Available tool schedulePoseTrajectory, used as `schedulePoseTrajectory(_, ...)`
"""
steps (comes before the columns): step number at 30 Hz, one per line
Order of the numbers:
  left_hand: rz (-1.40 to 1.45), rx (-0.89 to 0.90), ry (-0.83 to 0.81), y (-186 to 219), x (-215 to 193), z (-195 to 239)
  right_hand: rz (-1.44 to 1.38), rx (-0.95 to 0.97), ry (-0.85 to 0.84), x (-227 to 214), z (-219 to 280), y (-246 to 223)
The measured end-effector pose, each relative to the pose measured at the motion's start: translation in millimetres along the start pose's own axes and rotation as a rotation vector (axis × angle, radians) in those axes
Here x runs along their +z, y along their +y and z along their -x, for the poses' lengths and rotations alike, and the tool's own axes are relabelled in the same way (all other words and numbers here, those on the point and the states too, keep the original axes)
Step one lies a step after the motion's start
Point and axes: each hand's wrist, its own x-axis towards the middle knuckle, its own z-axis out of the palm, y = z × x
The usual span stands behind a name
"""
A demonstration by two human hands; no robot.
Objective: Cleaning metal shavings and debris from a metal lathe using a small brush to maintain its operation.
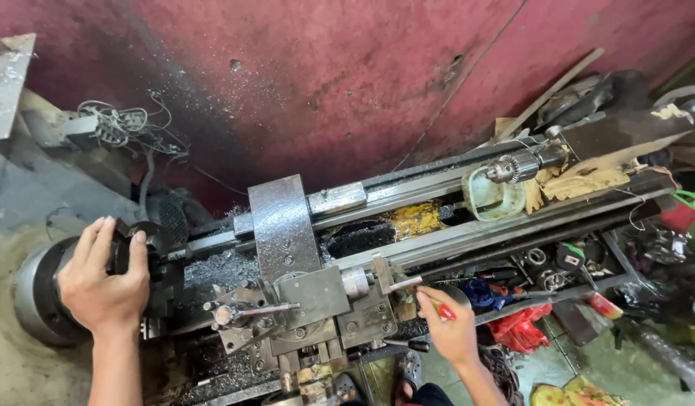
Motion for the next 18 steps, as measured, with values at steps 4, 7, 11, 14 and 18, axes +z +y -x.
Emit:
schedulePoseTrajectory(4, -0.019, -0.021, -0.015, -1, 1, 1, -0.045, 0.103, 0.013, -29, -8, -9)
schedulePoseTrajectory(7, -0.019, -0.019, -0.005, -1, 2, 0, 0.05, 0.273, 0.074, -67, -21, -8)
schedulePoseTrajectory(11, -0.006, -0.038, -0.003, -1, 0, 1, 0.15, 0.066, 0.358, -120, -35, 2)
schedulePoseTrajectory(14, 0.013, -0.041, 0.008, 1, 2, -2, 0.272, -0.042, 0.592, -157, -51, 40)
schedulePoseTrajectory(18, -0.003, -0.04, 0.007, 1, 2, -1, 0.241, 0.01, 0.534, -151, -60, 26)
